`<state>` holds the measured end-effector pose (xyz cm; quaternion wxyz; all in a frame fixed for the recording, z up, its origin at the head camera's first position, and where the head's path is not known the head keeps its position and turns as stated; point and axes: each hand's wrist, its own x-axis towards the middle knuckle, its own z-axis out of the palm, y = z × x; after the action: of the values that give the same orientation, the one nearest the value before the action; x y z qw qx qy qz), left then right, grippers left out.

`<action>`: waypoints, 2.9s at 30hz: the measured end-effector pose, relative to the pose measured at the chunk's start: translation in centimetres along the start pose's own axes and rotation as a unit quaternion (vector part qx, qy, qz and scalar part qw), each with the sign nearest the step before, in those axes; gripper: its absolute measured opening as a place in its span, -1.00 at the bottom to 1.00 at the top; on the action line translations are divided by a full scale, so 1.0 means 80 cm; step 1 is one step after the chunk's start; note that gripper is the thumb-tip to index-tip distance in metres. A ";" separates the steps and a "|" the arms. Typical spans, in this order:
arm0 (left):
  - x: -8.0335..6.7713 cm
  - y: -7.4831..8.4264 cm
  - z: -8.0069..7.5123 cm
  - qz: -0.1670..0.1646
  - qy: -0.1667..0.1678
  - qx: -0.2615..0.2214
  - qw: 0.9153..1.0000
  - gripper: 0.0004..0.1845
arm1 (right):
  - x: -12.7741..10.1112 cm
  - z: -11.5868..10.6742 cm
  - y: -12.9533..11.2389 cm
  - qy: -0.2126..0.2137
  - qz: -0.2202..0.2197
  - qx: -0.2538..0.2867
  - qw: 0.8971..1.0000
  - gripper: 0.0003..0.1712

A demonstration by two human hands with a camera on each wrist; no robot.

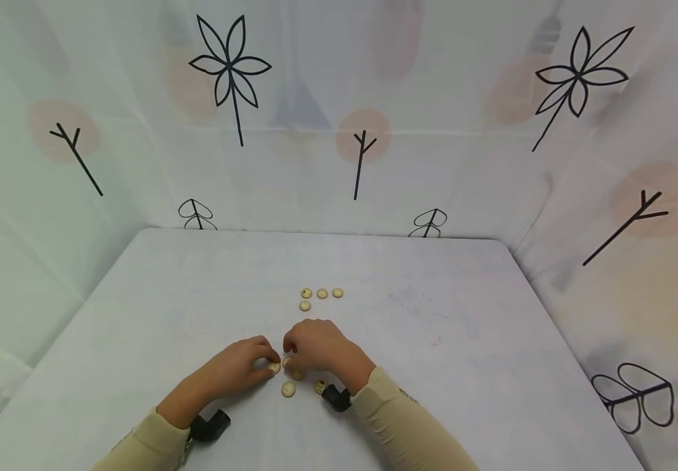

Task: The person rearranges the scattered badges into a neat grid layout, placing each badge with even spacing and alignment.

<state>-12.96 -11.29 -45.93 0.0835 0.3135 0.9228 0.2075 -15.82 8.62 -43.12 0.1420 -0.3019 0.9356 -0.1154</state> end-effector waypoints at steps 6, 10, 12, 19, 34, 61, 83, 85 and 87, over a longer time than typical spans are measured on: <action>0.000 0.000 -0.001 -0.002 -0.001 -0.005 1.000 -0.81 | 0.003 0.004 -0.003 -0.010 0.003 0.004 1.000 -0.78; 0.000 0.001 -0.003 -0.006 -0.004 -0.009 1.000 -0.82 | 0.004 0.006 -0.005 -0.010 -0.001 -0.009 1.000 -0.83; 0.000 0.002 -0.004 -0.008 -0.006 -0.009 1.000 -0.82 | 0.004 0.007 -0.007 -0.006 -0.002 -0.017 1.000 -0.86; -0.001 0.004 -0.005 -0.016 -0.011 -0.021 1.000 -0.83 | 0.003 0.007 -0.010 0.002 -0.011 -0.029 1.000 -0.91; -0.002 0.008 -0.005 -0.020 -0.013 -0.029 0.999 -0.84 | -0.001 0.002 -0.006 0.021 -0.018 -0.044 0.999 -0.80; -0.001 0.001 -0.002 -0.009 0.003 -0.017 1.000 -0.83 | 0.004 -0.010 0.006 0.056 0.000 -0.060 0.997 -0.77; -0.001 -0.003 0.001 -0.010 0.000 -0.017 1.000 -0.83 | 0.012 -0.005 0.032 0.085 0.045 -0.042 0.995 -0.76; -0.002 -0.003 0.002 -0.009 0.002 -0.017 1.000 -0.83 | 0.014 -0.004 0.034 0.085 0.052 -0.039 0.994 -0.76; -0.002 -0.003 0.002 -0.008 0.003 -0.016 1.000 -0.83 | 0.015 -0.005 0.035 0.086 0.055 -0.037 0.994 -0.76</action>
<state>-12.91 -11.51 -46.15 0.0876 0.3045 0.9221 0.2224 -18.36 10.19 -43.86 0.0557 -0.2439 0.9632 -0.0983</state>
